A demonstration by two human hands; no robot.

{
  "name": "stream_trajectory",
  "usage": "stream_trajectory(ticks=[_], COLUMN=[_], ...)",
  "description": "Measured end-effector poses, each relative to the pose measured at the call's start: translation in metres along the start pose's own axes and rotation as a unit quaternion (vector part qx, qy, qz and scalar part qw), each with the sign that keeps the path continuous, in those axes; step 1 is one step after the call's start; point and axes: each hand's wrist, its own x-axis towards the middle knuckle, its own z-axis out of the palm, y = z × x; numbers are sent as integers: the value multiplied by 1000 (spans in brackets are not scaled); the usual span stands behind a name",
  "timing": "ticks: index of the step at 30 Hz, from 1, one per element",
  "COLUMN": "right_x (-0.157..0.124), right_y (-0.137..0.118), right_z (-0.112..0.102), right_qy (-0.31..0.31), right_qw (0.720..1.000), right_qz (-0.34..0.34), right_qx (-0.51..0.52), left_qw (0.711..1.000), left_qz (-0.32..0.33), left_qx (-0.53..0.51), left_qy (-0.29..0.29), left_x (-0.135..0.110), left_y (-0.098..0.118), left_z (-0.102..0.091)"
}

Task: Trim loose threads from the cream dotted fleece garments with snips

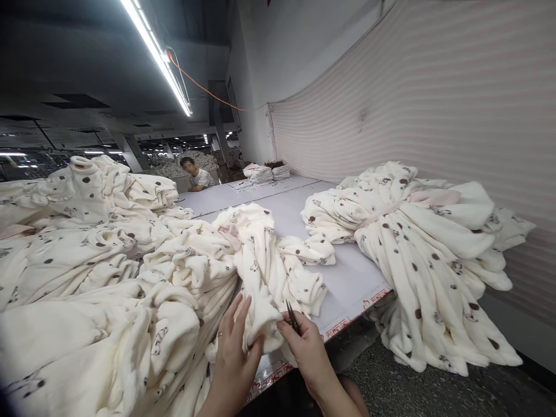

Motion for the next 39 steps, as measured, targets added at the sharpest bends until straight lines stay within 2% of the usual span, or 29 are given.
stream_trajectory(ticks=[2, 3, 5, 8, 9, 11, 13, 14, 16, 20, 23, 26, 29, 32, 34, 37, 39], right_x=[-1, 0, 2, 8, 11, 15, 19, 21, 23, 23, 16, 3, -10, -15, -14, -13, -13], right_y=[-8, -12, -18, -20, -19, -16, -14, -13, -12, -15, -23, -31, -36, -35, -35, -35, -35], right_z=[0, 1, 2, 7, 9, 12, 15, 16, 16, 11, 0, -10, -12, -9, -8, -11, -14], right_qy=[-36, -54, -67, -37, -23, 1, 19, 28, 48, 75, 46, 25, 27, 67, 84, 81, 69], right_qw=[993, 986, 974, 965, 963, 960, 957, 955, 950, 933, 910, 864, 782, 699, 684, 705, 704], right_qz=[-71, -98, -132, -164, -171, -187, -200, -204, -202, -204, -201, -225, -314, -392, -394, -366, -367], right_qx=[-84, -121, -172, -203, -207, -207, -209, -215, -234, -287, -359, -450, -538, -595, -608, -602, -604], left_qw=[997, 993, 984, 959, 941, 885, 834, 821, 806, 786, 785, 788, 790, 801, 812, 827, 840], left_qz=[52, 48, -10, -119, -155, -222, -265, -274, -281, -289, -296, -294, -284, -276, -276, -280, -274], left_qx=[-9, -25, -38, -74, -126, -269, -386, -423, -467, -506, -509, -510, -516, -505, -489, -465, -448], left_qy=[-59, -104, -176, -246, -274, -310, -291, -269, -232, -208, -191, -182, -171, -163, -157, -142, -137], left_x=[4, 9, 20, 34, 36, 37, 34, 32, 28, 23, 24, 25, 23, 21, 20, 19, 19], left_y=[9, 13, 20, 22, 20, 13, 6, 3, 1, 3, 5, 4, 5, 7, 9, 10, 10], left_z=[-9, -14, -25, -34, -35, -34, -31, -29, -25, -21, -20, -19, -16, -12, -11, -9, -8])
